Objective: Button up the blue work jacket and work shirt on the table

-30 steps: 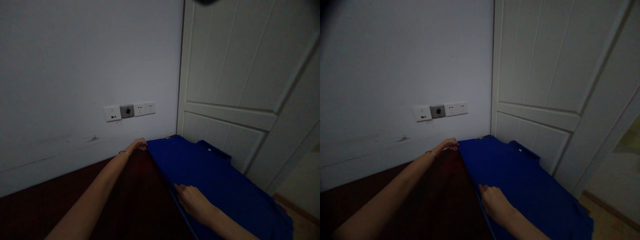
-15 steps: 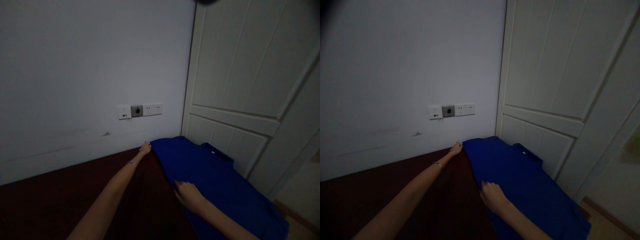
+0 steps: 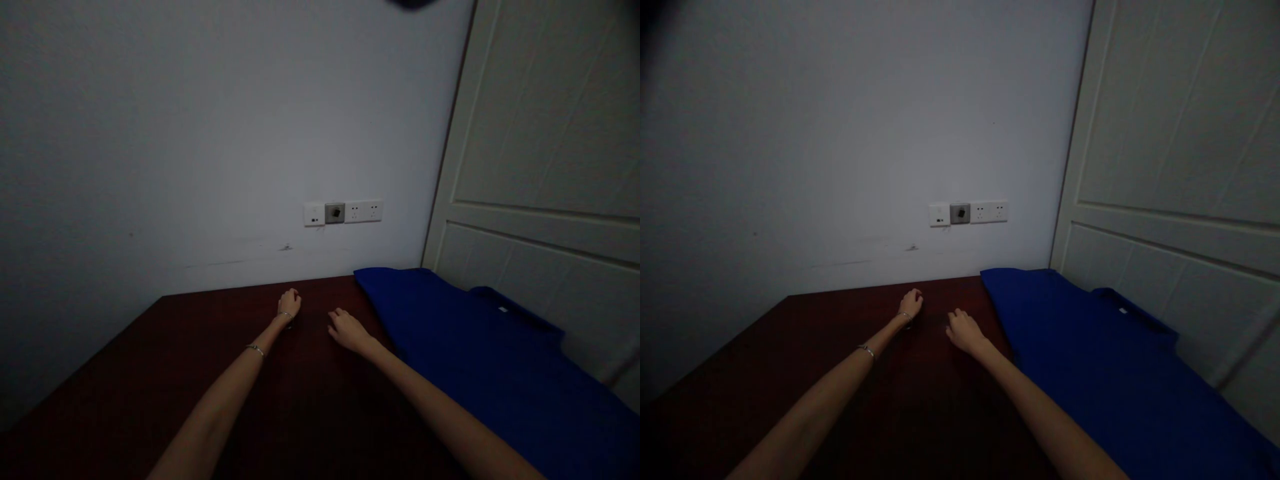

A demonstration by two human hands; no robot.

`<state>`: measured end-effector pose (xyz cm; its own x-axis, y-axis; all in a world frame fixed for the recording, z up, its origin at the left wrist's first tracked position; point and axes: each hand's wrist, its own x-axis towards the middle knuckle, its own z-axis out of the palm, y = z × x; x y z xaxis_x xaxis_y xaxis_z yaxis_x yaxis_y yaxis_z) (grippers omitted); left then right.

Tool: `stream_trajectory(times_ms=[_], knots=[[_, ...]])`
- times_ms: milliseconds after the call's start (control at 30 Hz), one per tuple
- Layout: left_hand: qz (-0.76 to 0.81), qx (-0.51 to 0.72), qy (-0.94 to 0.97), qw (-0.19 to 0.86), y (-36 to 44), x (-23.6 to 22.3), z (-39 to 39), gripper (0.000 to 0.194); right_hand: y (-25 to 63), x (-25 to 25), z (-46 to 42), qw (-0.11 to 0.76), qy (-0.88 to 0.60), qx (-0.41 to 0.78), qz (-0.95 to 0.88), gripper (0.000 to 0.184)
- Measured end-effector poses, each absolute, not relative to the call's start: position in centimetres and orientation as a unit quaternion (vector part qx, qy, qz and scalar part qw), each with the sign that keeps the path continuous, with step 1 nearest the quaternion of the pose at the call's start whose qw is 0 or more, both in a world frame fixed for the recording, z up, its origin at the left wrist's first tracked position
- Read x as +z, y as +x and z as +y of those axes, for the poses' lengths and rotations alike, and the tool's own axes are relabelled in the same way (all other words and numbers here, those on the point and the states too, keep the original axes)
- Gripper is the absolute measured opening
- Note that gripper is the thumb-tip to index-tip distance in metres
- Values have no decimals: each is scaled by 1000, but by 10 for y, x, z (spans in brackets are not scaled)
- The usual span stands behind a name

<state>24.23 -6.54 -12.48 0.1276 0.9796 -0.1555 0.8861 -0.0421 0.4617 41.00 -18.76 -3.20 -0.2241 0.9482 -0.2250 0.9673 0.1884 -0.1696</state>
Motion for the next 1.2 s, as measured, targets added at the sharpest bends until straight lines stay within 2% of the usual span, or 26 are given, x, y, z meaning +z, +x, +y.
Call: stream_trajectory(times_ms=[233,367,500,1200], knots=[[639,45,734,224,167,-131,-117,41,373,-72,-188,50,629,-195,751,53],[627,-13,743,232,141,-134,-139,56,367,-81,-195,26,646,-172,744,52],[603,-44,759,241,129,-133,-150,62,367,-86,-201,-2,661,-147,736,48],[594,-54,770,226,130,-135,-152,64,370,-86,-204,-30,659,-133,740,44]])
